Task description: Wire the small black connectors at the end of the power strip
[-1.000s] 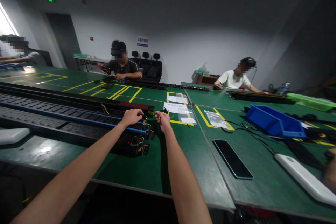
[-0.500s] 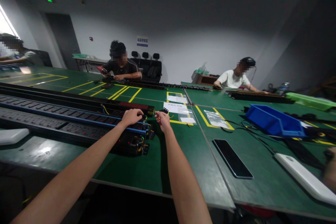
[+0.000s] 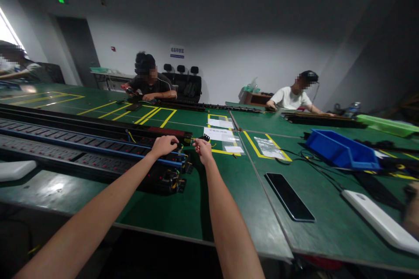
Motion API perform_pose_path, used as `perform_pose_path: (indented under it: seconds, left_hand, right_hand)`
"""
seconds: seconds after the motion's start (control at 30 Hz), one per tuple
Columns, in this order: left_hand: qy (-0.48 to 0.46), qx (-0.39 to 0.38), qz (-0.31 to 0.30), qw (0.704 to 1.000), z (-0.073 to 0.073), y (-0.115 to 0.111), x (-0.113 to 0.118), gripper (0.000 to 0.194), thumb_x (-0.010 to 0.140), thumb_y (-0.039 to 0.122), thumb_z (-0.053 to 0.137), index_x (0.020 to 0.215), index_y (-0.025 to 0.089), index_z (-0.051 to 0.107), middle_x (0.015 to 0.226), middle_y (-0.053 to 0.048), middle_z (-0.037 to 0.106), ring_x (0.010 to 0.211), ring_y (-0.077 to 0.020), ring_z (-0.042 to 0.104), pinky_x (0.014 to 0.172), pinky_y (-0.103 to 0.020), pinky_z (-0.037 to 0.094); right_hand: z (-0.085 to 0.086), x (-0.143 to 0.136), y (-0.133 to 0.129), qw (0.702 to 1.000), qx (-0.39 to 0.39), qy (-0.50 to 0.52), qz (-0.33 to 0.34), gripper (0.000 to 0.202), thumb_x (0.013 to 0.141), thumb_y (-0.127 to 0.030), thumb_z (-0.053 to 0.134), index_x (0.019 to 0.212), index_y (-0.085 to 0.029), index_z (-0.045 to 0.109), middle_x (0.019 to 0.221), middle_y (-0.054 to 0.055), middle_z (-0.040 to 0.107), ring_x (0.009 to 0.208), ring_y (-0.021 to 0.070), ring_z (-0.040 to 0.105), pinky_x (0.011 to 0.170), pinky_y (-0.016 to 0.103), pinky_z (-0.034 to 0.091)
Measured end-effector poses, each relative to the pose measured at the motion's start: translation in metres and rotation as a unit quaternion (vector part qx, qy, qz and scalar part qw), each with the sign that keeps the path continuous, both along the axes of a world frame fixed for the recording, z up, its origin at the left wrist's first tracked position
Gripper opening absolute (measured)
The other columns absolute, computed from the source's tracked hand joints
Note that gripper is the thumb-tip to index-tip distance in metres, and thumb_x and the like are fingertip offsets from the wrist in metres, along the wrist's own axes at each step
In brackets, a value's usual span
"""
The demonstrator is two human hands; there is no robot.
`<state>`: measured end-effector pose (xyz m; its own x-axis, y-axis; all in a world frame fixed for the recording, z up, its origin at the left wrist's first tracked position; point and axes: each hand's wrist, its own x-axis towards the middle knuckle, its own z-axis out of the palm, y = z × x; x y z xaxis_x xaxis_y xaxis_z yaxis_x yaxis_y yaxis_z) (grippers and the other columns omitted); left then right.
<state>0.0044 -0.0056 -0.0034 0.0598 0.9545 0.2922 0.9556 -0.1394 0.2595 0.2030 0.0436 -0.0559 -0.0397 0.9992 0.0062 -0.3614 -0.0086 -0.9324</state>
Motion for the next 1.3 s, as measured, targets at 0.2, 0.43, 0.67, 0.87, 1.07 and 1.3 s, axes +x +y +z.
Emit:
perform_pose_path:
  seconds: [0.2,0.43,0.67,0.87,1.07,1.3]
  left_hand:
    - [-0.002,0.001,-0.002,1.000,-0.0001,0.0000,0.0001,0.027,0.081,0.033,0.058,0.101,0.032,0.076,0.106,0.000,0.078,0.106,-0.0244,0.068,0.095,-0.035,0.045]
    - [-0.001,0.005,-0.003,1.000,-0.0008,0.0008,-0.0007,0.027,0.081,0.034,0.057,0.100,0.032,0.076,0.105,0.000,0.078,0.105,-0.0246,0.068,0.096,-0.035,0.045]
    - [0.000,0.004,-0.002,1.000,-0.0013,0.0013,-0.0005,0.027,0.082,0.034,0.057,0.100,0.032,0.076,0.106,0.000,0.078,0.105,-0.0253,0.068,0.096,-0.037,0.044]
    - [-0.002,0.002,0.000,1.000,-0.0009,0.0016,-0.0005,0.027,0.080,0.033,0.058,0.100,0.033,0.076,0.107,0.001,0.078,0.106,-0.0247,0.068,0.096,-0.035,0.045]
    - [-0.005,0.009,-0.006,1.000,-0.0022,0.0023,-0.0015,0.028,0.078,0.031,0.059,0.099,0.032,0.076,0.105,0.001,0.078,0.104,-0.0249,0.069,0.093,-0.035,0.046]
    - [-0.008,0.007,-0.007,1.000,-0.0022,0.0033,-0.0018,0.028,0.078,0.031,0.058,0.100,0.032,0.076,0.105,0.001,0.078,0.105,-0.0246,0.068,0.094,-0.035,0.046]
  right_hand:
    - [-0.0013,0.0000,0.0012,1.000,-0.001,0.008,0.005,0.017,0.070,-0.028,0.076,0.076,-0.015,0.066,0.059,0.001,0.063,0.041,0.0050,0.043,0.033,0.016,0.029]
    - [-0.0033,0.0003,0.0032,1.000,-0.003,0.024,0.014,0.014,0.071,-0.026,0.075,0.074,-0.014,0.068,0.059,0.001,0.063,0.042,0.0039,0.043,0.034,0.015,0.029]
    - [-0.0027,-0.0003,0.0030,1.000,-0.003,0.026,0.014,0.015,0.071,-0.026,0.074,0.074,-0.014,0.067,0.059,0.001,0.063,0.041,0.0040,0.042,0.034,0.015,0.029]
    - [-0.0042,0.0002,0.0042,1.000,0.002,0.024,0.014,0.016,0.070,-0.027,0.075,0.074,-0.014,0.068,0.060,0.001,0.063,0.042,0.0044,0.042,0.035,0.016,0.029]
    - [-0.0031,0.0002,0.0034,0.999,-0.003,0.035,0.016,0.014,0.071,-0.025,0.074,0.073,-0.013,0.068,0.059,0.001,0.063,0.042,0.0036,0.042,0.035,0.015,0.029]
    - [-0.0024,0.0002,0.0031,0.999,-0.007,0.034,0.016,0.013,0.071,-0.024,0.073,0.074,-0.012,0.069,0.059,0.001,0.062,0.042,0.0031,0.042,0.034,0.014,0.029]
